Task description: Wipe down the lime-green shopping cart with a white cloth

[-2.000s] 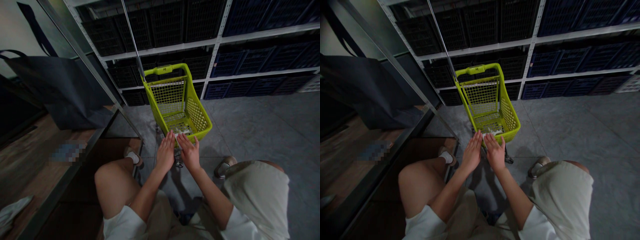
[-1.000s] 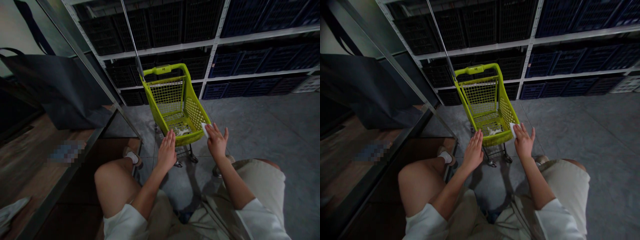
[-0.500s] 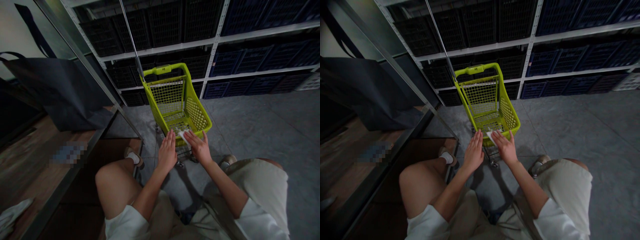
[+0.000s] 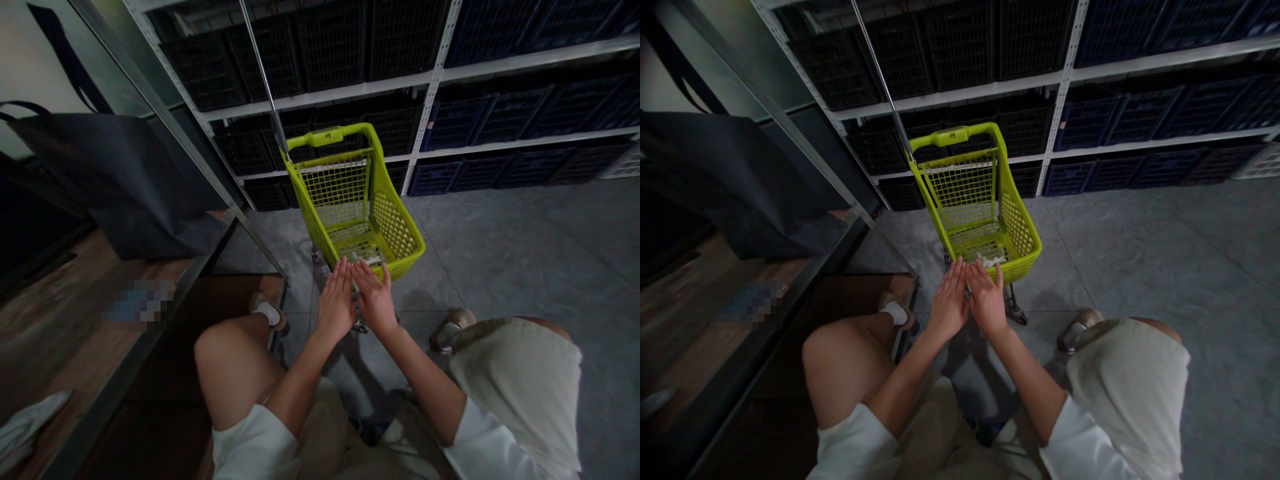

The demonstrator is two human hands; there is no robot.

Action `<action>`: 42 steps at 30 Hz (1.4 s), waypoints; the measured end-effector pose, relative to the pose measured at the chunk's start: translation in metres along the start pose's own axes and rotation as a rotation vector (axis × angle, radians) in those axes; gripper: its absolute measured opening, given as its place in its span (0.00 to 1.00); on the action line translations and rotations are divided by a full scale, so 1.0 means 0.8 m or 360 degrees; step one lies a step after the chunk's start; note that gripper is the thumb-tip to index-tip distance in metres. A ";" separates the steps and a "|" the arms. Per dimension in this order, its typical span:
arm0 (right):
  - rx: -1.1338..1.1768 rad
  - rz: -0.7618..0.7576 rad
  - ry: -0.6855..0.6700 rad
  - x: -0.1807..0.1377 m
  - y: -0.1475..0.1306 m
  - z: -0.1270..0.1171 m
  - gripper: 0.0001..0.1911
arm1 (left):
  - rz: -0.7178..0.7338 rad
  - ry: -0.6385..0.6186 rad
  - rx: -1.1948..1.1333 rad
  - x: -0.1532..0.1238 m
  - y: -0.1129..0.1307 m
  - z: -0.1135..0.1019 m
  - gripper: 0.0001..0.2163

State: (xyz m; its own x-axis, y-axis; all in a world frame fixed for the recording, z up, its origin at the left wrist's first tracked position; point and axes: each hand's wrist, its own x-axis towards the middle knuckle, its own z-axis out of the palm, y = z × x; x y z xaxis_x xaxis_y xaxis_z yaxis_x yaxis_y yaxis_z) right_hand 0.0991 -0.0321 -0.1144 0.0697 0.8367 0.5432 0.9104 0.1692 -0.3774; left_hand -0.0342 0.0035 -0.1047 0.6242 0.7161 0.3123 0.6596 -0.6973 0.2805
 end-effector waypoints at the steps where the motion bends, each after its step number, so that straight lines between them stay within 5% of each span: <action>1: 0.0010 -0.0042 -0.0028 0.000 -0.007 0.002 0.34 | -0.0010 0.0004 0.0006 0.000 0.000 0.000 0.43; 4: -0.0080 -0.0150 -0.0084 -0.004 0.013 -0.010 0.36 | -0.0005 0.0006 0.0049 -0.001 0.000 -0.002 0.44; 7: -0.0229 -0.0184 -0.0045 -0.014 0.077 -0.036 0.36 | 0.0013 -0.0010 0.0085 -0.001 0.002 -0.004 0.44; 10: -0.0367 -0.0024 0.0133 -0.021 0.148 -0.060 0.36 | 0.0008 -0.0035 0.0097 0.000 0.002 -0.003 0.43; 13: -0.0422 0.0174 0.0243 -0.019 0.177 -0.066 0.35 | 0.0015 -0.0038 0.0080 0.002 0.003 -0.002 0.43; 17: -0.0320 0.0329 0.0289 -0.010 0.120 -0.040 0.31 | 0.0020 -0.0026 0.0041 0.003 0.004 0.001 0.43; 23: -0.0009 0.0008 0.0001 -0.001 0.001 0.004 0.35 | -0.0004 0.0010 0.0004 0.002 0.003 0.002 0.42; 26: -0.0064 -0.0089 -0.0051 -0.003 0.009 -0.004 0.36 | -0.0010 0.0000 0.0043 0.002 0.003 -0.003 0.42; 29: -0.0178 -0.0122 -0.0046 -0.011 0.061 -0.025 0.36 | -0.0002 -0.0019 0.0072 0.002 0.004 -0.007 0.44; 35: -0.0345 0.0243 0.0295 -0.018 0.164 -0.054 0.31 | 0.0019 -0.0042 0.0081 0.002 0.002 -0.006 0.45; 38: -0.0309 0.0373 0.0338 -0.014 0.143 -0.046 0.30 | 0.0022 -0.0031 0.0059 0.002 0.003 -0.003 0.45; 42: -0.0132 0.0222 0.0172 -0.008 0.054 -0.015 0.33 | 0.0021 0.0002 0.0016 0.003 0.006 0.002 0.46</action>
State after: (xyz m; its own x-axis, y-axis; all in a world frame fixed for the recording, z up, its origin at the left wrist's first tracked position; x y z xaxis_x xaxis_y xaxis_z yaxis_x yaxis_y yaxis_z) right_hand 0.1431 -0.0361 -0.1249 0.2369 0.7873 0.5693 0.9191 0.0083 -0.3940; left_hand -0.0288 0.0017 -0.1043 0.6325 0.7066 0.3172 0.6552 -0.7065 0.2674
